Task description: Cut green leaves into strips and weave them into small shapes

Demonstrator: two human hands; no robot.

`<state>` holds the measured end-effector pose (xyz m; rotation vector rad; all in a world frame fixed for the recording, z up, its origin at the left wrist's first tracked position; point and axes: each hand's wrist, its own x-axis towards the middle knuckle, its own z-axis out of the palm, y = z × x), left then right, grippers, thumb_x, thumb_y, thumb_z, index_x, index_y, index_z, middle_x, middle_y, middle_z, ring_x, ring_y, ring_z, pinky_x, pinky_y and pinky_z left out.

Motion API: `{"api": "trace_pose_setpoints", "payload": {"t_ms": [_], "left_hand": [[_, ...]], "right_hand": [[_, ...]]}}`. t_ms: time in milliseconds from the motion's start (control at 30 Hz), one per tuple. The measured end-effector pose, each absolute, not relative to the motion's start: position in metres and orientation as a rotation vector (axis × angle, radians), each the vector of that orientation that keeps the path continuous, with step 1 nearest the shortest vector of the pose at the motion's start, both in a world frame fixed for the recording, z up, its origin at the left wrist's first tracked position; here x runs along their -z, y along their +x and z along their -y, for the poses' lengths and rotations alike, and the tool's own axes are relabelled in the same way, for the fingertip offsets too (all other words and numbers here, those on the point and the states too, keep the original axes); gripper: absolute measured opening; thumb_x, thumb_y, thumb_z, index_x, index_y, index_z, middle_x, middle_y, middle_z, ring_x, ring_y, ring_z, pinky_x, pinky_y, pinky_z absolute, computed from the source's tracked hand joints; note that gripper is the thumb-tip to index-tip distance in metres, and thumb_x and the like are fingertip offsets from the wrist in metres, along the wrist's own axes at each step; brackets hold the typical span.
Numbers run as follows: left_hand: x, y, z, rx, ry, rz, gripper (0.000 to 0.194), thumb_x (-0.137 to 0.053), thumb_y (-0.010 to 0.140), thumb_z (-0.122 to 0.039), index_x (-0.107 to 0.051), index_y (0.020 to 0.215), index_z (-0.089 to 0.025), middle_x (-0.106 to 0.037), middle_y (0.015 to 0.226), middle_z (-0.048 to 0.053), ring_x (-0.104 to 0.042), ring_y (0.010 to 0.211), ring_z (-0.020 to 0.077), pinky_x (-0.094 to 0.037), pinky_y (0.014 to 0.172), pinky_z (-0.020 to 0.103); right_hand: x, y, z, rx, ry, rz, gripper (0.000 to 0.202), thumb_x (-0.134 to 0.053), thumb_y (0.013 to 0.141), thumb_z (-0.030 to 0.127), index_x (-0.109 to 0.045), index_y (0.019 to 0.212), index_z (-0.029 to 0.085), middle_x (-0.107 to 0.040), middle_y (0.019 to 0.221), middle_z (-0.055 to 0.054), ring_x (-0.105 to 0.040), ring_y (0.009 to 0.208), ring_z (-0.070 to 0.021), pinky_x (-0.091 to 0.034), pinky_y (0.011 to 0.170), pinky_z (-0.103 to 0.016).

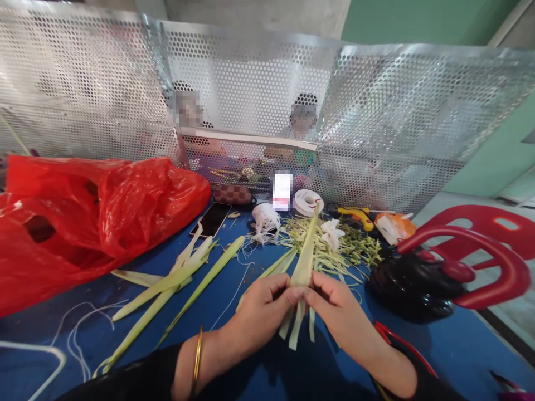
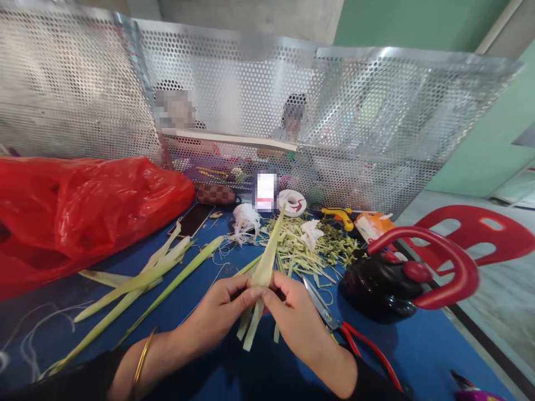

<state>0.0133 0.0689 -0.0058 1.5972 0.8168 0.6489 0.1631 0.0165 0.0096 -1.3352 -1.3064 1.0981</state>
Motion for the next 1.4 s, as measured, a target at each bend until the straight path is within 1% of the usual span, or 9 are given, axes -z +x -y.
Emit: {"api": "trace_pose_setpoints", "payload": {"t_ms": [133, 333, 433, 600, 767, 900, 1067, 1300, 1400], "left_hand": [[0.001, 0.012, -0.068, -0.601, 1.513, -0.726, 0.039, -0.052, 0.087, -0.049, -0.063, 0.068, -0.017, -0.057, 0.065, 0.002, -0.044, 0.057, 0.0117, -0.034, 0.056, 0.025], [-0.001, 0.015, -0.067, -0.662, 1.166, -0.613, 0.039, -0.061, 0.081, -0.049, -0.057, 0.058, -0.017, -0.058, 0.059, 0.002, -0.052, 0.061, 0.0137, -0.041, 0.065, 0.026], [-0.001, 0.016, -0.067, -0.671, 1.139, -0.608, 0.039, -0.061, 0.081, -0.049, -0.058, 0.060, -0.017, -0.058, 0.060, 0.003, -0.051, 0.060, 0.0134, -0.040, 0.064, 0.026], [-0.001, 0.013, -0.068, -0.621, 1.406, -0.760, 0.038, -0.056, 0.084, -0.049, -0.060, 0.066, -0.016, -0.055, 0.061, 0.000, -0.044, 0.055, 0.0110, -0.032, 0.055, 0.024], [0.003, 0.011, -0.068, -0.642, 1.520, -0.746, 0.039, -0.052, 0.086, -0.052, -0.061, 0.070, -0.017, -0.052, 0.062, -0.002, -0.042, 0.057, 0.0115, -0.031, 0.055, 0.024], [0.004, 0.012, -0.067, -0.662, 1.600, -0.779, 0.043, -0.051, 0.086, -0.055, -0.061, 0.069, -0.018, -0.053, 0.060, -0.002, -0.041, 0.055, 0.0118, -0.030, 0.054, 0.024], [0.001, 0.012, -0.066, -0.655, 1.654, -0.794, 0.045, -0.043, 0.091, -0.050, -0.063, 0.068, -0.018, -0.059, 0.064, 0.002, -0.045, 0.056, 0.0130, -0.033, 0.056, 0.025], [-0.001, 0.012, -0.065, -0.656, 1.561, -0.777, 0.042, -0.049, 0.089, -0.052, -0.060, 0.065, -0.018, -0.060, 0.062, 0.001, -0.046, 0.054, 0.0125, -0.034, 0.053, 0.025], [-0.002, 0.012, -0.065, -0.613, 1.528, -0.718, 0.041, -0.046, 0.090, -0.052, -0.058, 0.069, -0.019, -0.061, 0.064, 0.002, -0.048, 0.054, 0.0130, -0.037, 0.054, 0.025]], "right_hand": [[-0.010, 0.165, -0.016, -1.248, -1.238, 1.216, 0.021, -0.066, 0.080, 0.040, -0.067, 0.082, 0.019, -0.060, 0.069, 0.000, -0.054, 0.067, -0.0151, -0.047, 0.064, -0.026], [-0.014, 0.164, -0.015, -1.353, -1.140, 1.177, 0.028, -0.061, 0.083, 0.040, -0.062, 0.066, 0.018, -0.058, 0.065, -0.001, -0.053, 0.065, -0.0145, -0.046, 0.065, -0.027], [-0.017, 0.162, -0.016, -1.306, -1.178, 1.179, 0.029, -0.064, 0.081, 0.041, -0.061, 0.064, 0.018, -0.057, 0.063, 0.000, -0.053, 0.063, -0.0144, -0.046, 0.063, -0.026], [-0.014, 0.166, -0.016, -1.139, -1.239, 1.144, 0.029, -0.065, 0.079, 0.046, -0.063, 0.074, 0.018, -0.059, 0.063, 0.000, -0.058, 0.062, -0.0160, -0.048, 0.062, -0.028], [-0.014, 0.168, -0.016, -0.971, -1.415, 1.181, 0.030, -0.063, 0.080, 0.045, -0.061, 0.066, 0.019, -0.058, 0.059, 0.000, -0.056, 0.060, -0.0164, -0.046, 0.059, -0.028], [-0.011, 0.166, -0.017, -1.065, -1.381, 1.292, 0.025, -0.064, 0.082, 0.040, -0.064, 0.068, 0.018, -0.058, 0.062, 0.001, -0.054, 0.061, -0.0149, -0.045, 0.059, -0.026], [-0.005, 0.167, -0.015, -1.149, -1.329, 1.339, 0.021, -0.059, 0.087, 0.036, -0.066, 0.078, 0.018, -0.059, 0.067, 0.001, -0.054, 0.064, -0.0135, -0.047, 0.062, -0.025], [-0.011, 0.167, -0.016, -1.293, -1.311, 1.271, 0.027, -0.063, 0.084, 0.043, -0.067, 0.080, 0.017, -0.059, 0.067, 0.001, -0.054, 0.063, -0.0138, -0.048, 0.063, -0.028], [-0.013, 0.166, -0.017, -1.371, -1.278, 1.214, 0.031, -0.067, 0.080, 0.046, -0.067, 0.079, 0.016, -0.059, 0.064, 0.001, -0.053, 0.061, -0.0131, -0.047, 0.061, -0.027]]}}
